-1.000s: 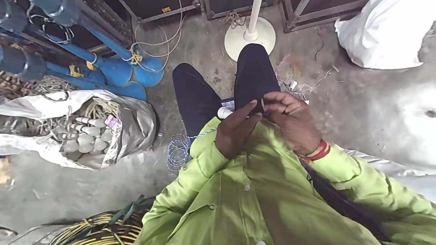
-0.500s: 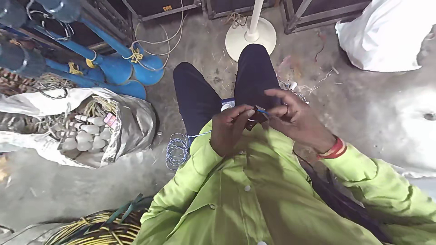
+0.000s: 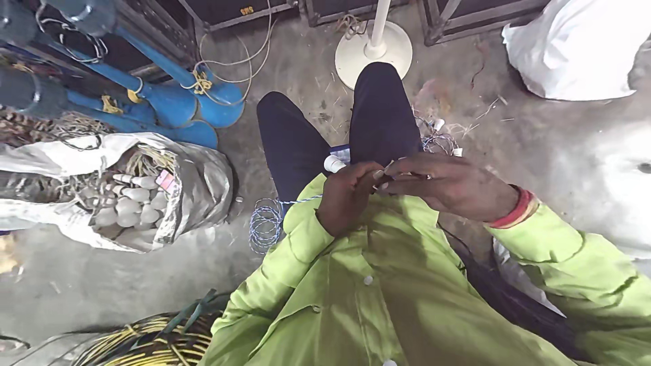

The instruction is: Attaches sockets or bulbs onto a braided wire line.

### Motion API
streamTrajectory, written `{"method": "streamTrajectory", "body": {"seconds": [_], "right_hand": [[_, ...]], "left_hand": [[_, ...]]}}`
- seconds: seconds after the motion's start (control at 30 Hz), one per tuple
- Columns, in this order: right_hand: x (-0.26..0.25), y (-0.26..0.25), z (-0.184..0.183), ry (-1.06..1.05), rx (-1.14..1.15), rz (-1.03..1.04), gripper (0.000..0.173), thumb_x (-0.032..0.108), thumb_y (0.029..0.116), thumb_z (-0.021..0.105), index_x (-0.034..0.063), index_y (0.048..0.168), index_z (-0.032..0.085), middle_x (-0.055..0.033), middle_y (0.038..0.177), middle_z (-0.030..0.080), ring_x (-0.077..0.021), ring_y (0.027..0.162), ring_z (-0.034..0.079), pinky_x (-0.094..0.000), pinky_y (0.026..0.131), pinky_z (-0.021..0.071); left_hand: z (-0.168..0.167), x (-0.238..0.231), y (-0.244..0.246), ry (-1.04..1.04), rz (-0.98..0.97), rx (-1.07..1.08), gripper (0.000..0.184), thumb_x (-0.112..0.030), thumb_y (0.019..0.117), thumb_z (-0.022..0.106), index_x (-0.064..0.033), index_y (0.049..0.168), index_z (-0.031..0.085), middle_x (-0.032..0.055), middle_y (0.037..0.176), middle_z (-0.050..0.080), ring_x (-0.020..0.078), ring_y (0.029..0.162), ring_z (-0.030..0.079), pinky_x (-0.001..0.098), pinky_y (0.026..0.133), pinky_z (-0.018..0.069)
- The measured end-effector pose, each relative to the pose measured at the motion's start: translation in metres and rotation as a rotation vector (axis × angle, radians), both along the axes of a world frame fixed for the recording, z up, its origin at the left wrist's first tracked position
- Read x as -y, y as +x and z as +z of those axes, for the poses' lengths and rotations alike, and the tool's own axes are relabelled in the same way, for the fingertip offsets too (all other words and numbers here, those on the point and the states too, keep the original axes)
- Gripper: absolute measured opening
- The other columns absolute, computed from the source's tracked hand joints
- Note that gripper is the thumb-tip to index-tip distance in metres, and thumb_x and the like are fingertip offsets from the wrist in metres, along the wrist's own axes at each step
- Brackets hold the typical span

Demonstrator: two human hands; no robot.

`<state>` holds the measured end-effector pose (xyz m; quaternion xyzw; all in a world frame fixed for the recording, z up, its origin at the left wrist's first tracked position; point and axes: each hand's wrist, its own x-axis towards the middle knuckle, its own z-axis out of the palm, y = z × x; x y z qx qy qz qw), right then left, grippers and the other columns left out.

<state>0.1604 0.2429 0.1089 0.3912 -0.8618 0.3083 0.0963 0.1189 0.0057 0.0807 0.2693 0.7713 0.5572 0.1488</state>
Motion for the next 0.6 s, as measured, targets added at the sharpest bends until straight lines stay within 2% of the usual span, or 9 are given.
{"method": "streamTrajectory", "body": {"seconds": [0.1, 0.23, 0.27, 0.33, 0.37, 0.43, 0.5, 0.6], "right_hand": [[-0.003, 0.002, 0.002, 0.033, 0.004, 0.008, 0.022, 0.012, 0.0992, 0.059, 0.0111, 0.109, 0.078, -0.0155, 0.121, 0.069, -0.0284, 0.113, 0.067, -0.0385, 0.098, 0.0564], [0.004, 0.004, 0.002, -0.124, -0.03, -0.172, 0.019, 0.007, 0.1002, 0.059, 0.0026, 0.102, 0.078, -0.0124, 0.102, 0.075, -0.0225, 0.101, 0.073, -0.0381, 0.1, 0.0565], [0.008, 0.005, 0.001, -0.206, 0.021, -0.268, 0.019, 0.007, 0.0989, 0.061, 0.0011, 0.101, 0.078, -0.0115, 0.099, 0.077, -0.0185, 0.097, 0.074, -0.0333, 0.095, 0.0584], [0.013, 0.009, 0.001, -0.408, 0.245, -0.439, 0.017, 0.007, 0.0969, 0.063, 0.0011, 0.105, 0.076, -0.0036, 0.094, 0.076, -0.0048, 0.083, 0.07, -0.0209, 0.078, 0.0593], [0.016, 0.011, 0.002, -0.517, 0.372, -0.489, 0.014, 0.006, 0.0964, 0.064, 0.0013, 0.106, 0.074, 0.0004, 0.089, 0.074, -0.0009, 0.075, 0.067, -0.0174, 0.069, 0.0576], [0.018, 0.012, 0.004, -0.659, 0.552, -0.527, 0.014, 0.002, 0.0959, 0.063, 0.0025, 0.107, 0.071, 0.0044, 0.086, 0.072, 0.0004, 0.07, 0.065, -0.016, 0.064, 0.0565], [0.019, 0.013, 0.003, -0.693, 0.608, -0.535, 0.016, 0.0, 0.0948, 0.061, 0.0026, 0.106, 0.071, 0.0053, 0.084, 0.071, 0.0011, 0.069, 0.064, -0.0157, 0.063, 0.056], [0.017, 0.013, -0.003, -0.513, 0.401, -0.464, 0.017, 0.003, 0.092, 0.062, 0.0018, 0.103, 0.075, 0.0018, 0.09, 0.073, 0.0009, 0.075, 0.065, -0.0156, 0.067, 0.0558]], "left_hand": [[0.0, -0.001, 0.0, 0.013, -0.006, 0.039, 0.019, -0.016, 0.1054, 0.057, -0.0058, 0.114, 0.071, 0.0037, 0.086, 0.07, 0.009, 0.062, 0.062, 0.0269, 0.055, 0.0548], [0.001, -0.002, -0.002, 0.04, -0.03, 0.034, 0.02, -0.015, 0.1057, 0.056, -0.0045, 0.114, 0.071, 0.0039, 0.083, 0.068, 0.0088, 0.059, 0.059, 0.0263, 0.053, 0.0524], [0.002, -0.001, -0.002, 0.071, -0.044, 0.044, 0.02, -0.013, 0.1057, 0.055, -0.0033, 0.115, 0.07, 0.0042, 0.083, 0.068, 0.0083, 0.06, 0.058, 0.0252, 0.053, 0.0519], [0.005, 0.0, -0.004, 0.142, -0.081, 0.05, 0.021, -0.009, 0.105, 0.055, -0.0006, 0.116, 0.07, 0.0045, 0.084, 0.067, 0.0069, 0.061, 0.058, 0.0227, 0.055, 0.0515], [0.006, 0.0, -0.005, 0.164, -0.106, 0.046, 0.021, -0.008, 0.1045, 0.055, 0.0006, 0.117, 0.069, 0.0051, 0.086, 0.069, 0.0067, 0.064, 0.059, 0.0225, 0.057, 0.0529], [0.007, 0.001, -0.007, 0.183, -0.147, 0.033, 0.021, -0.006, 0.1031, 0.057, 0.0029, 0.117, 0.07, 0.0071, 0.092, 0.071, 0.0069, 0.071, 0.064, 0.0232, 0.064, 0.0566], [0.006, 0.001, -0.009, 0.185, -0.167, 0.033, 0.02, -0.004, 0.101, 0.06, 0.0042, 0.115, 0.071, 0.0086, 0.095, 0.073, 0.0071, 0.074, 0.066, 0.0233, 0.067, 0.0583], [0.002, 0.004, -0.009, 0.153, -0.179, 0.047, 0.019, -0.001, 0.0956, 0.065, 0.0036, 0.113, 0.072, 0.0092, 0.098, 0.072, 0.0073, 0.079, 0.068, 0.023, 0.072, 0.0596]]}}
